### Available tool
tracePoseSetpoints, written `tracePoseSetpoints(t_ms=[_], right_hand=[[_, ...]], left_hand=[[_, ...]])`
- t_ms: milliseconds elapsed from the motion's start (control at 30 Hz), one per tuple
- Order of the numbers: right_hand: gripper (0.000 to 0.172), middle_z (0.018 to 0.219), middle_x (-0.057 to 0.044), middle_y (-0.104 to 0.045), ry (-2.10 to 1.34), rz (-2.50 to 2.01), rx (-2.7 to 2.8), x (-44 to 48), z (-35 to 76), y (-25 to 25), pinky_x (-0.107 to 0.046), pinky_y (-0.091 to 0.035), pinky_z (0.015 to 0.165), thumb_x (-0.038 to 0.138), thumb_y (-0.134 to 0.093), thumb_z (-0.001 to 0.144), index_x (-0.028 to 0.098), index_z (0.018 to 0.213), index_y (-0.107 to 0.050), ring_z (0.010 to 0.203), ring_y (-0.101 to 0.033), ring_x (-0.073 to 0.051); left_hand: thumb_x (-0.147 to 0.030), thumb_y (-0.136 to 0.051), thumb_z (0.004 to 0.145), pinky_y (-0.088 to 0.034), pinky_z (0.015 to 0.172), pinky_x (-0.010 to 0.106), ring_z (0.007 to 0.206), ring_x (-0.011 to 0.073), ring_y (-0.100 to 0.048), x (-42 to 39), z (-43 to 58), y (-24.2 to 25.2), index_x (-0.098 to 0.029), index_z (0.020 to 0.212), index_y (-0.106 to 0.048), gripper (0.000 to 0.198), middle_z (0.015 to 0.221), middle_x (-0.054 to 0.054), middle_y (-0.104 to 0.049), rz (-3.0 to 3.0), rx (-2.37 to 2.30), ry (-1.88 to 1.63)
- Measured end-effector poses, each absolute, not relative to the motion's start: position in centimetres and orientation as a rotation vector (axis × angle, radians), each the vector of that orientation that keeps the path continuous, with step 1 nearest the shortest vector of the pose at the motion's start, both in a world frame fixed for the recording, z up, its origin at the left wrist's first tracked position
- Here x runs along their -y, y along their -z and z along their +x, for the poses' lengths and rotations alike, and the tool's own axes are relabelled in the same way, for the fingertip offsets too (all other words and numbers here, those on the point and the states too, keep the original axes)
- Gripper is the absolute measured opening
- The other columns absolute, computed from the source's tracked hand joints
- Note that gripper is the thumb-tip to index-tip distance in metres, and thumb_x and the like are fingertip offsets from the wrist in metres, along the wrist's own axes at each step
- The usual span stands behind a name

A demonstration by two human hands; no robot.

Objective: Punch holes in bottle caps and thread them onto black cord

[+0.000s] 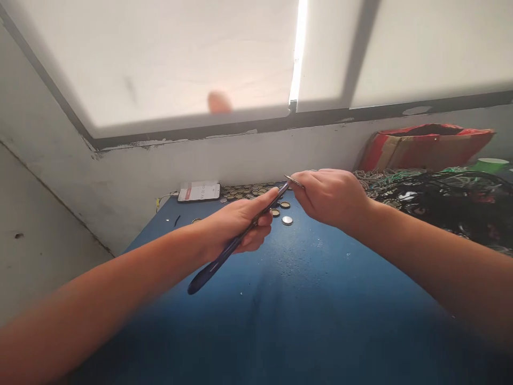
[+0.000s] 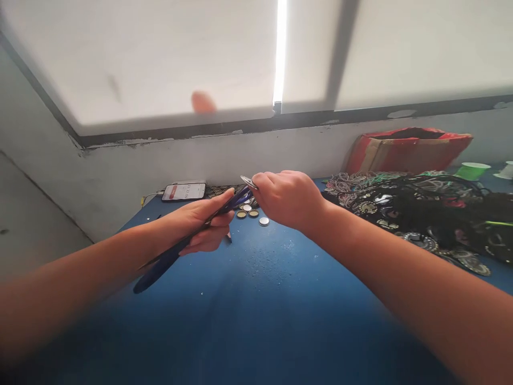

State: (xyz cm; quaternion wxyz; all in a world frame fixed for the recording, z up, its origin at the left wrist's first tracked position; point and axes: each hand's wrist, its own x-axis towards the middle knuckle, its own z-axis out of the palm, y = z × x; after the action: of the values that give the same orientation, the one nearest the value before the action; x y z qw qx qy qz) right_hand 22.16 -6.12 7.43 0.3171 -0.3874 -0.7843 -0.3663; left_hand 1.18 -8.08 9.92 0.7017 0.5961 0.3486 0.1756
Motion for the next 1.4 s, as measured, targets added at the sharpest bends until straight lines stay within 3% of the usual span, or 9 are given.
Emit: tracePoseSetpoints(t_ms=[367, 667, 767, 900, 1033, 1200, 1400], right_hand=[[0.021, 0.068, -0.002, -0.071, 1.188, -0.782, 2.066, 6.2, 22.4, -7.6, -0.029, -0.041, 0.050, 0.019, -0.047, 0.091, 0.017, 0.076, -0.062, 0.054, -0.062, -0.015], [0.012, 0.072, 0.000, -0.073, 1.070, -0.507, 2.204, 6.3, 23.3, -8.0, -0.027, -0.053, 0.065, 0.020, -0.047, 0.092, 0.020, 0.093, -0.059, 0.063, -0.068, -0.014], [0.016, 0.079, -0.001, -0.074, 1.002, -0.400, 2.265, 6.2, 23.5, -8.1, -0.026, -0.054, 0.068, 0.018, -0.045, 0.091, 0.019, 0.103, -0.055, 0.071, -0.070, -0.015], [0.034, 0.095, 0.000, -0.074, 0.863, -0.336, 2.328, 6.2, 23.8, -8.4, -0.026, -0.054, 0.073, 0.011, -0.047, 0.087, 0.022, 0.118, -0.050, 0.080, -0.070, -0.014], [0.042, 0.093, 0.001, -0.074, 0.802, -0.360, 2.337, 6.4, 23.8, -8.9, -0.025, -0.052, 0.069, 0.006, -0.045, 0.085, 0.024, 0.122, -0.048, 0.074, -0.068, -0.013], [0.035, 0.077, 0.002, -0.071, 0.959, -0.265, 2.419, 7.4, 23.5, -9.5, -0.026, -0.049, 0.067, 0.010, -0.042, 0.091, 0.019, 0.125, -0.046, 0.060, -0.061, -0.011], [0.031, 0.079, 0.001, -0.073, 0.979, -0.168, 2.401, 8.9, 23.2, -10.4, -0.028, -0.047, 0.062, 0.015, -0.044, 0.094, 0.018, 0.124, -0.050, 0.058, -0.058, -0.011]], left_hand=[[-0.065, -0.041, 0.089, -0.013, 0.029, 0.020, 0.025, 0.0049, -0.020, 7.1, 0.5, -9.0, -0.019, 0.058, -0.033, 0.056, 0.034, -0.006, -0.028, 1.272, -0.711, -0.275], [-0.068, -0.035, 0.090, -0.015, 0.029, 0.020, 0.027, 0.0044, -0.018, 7.2, 0.1, -8.7, -0.019, 0.059, -0.031, 0.057, 0.038, -0.007, -0.025, 1.274, -0.581, -0.051], [-0.068, -0.028, 0.091, -0.015, 0.030, 0.020, 0.029, 0.0049, -0.015, 7.3, 0.0, -8.6, -0.019, 0.061, -0.031, 0.058, 0.039, -0.007, -0.023, 1.298, -0.538, 0.054], [-0.068, -0.023, 0.092, -0.016, 0.032, 0.021, 0.029, 0.0056, -0.016, 7.3, 0.0, -8.3, -0.019, 0.062, -0.032, 0.058, 0.039, -0.007, -0.023, 1.321, -0.473, 0.076], [-0.070, -0.022, 0.090, -0.016, 0.031, 0.022, 0.029, 0.0061, -0.016, 7.4, 0.0, -8.0, -0.019, 0.062, -0.032, 0.060, 0.039, -0.007, -0.023, 1.265, -0.454, 0.081], [-0.073, -0.018, 0.088, -0.015, 0.034, 0.024, 0.031, 0.0080, -0.018, 7.3, -0.1, -7.8, -0.020, 0.059, -0.031, 0.062, 0.037, -0.005, -0.024, 1.314, -0.409, 0.216], [-0.074, -0.020, 0.088, -0.012, 0.032, 0.026, 0.030, 0.0098, -0.016, 8.2, 0.2, -7.9, -0.020, 0.055, -0.033, 0.064, 0.036, -0.003, -0.024, 1.246, -0.343, 0.313]])
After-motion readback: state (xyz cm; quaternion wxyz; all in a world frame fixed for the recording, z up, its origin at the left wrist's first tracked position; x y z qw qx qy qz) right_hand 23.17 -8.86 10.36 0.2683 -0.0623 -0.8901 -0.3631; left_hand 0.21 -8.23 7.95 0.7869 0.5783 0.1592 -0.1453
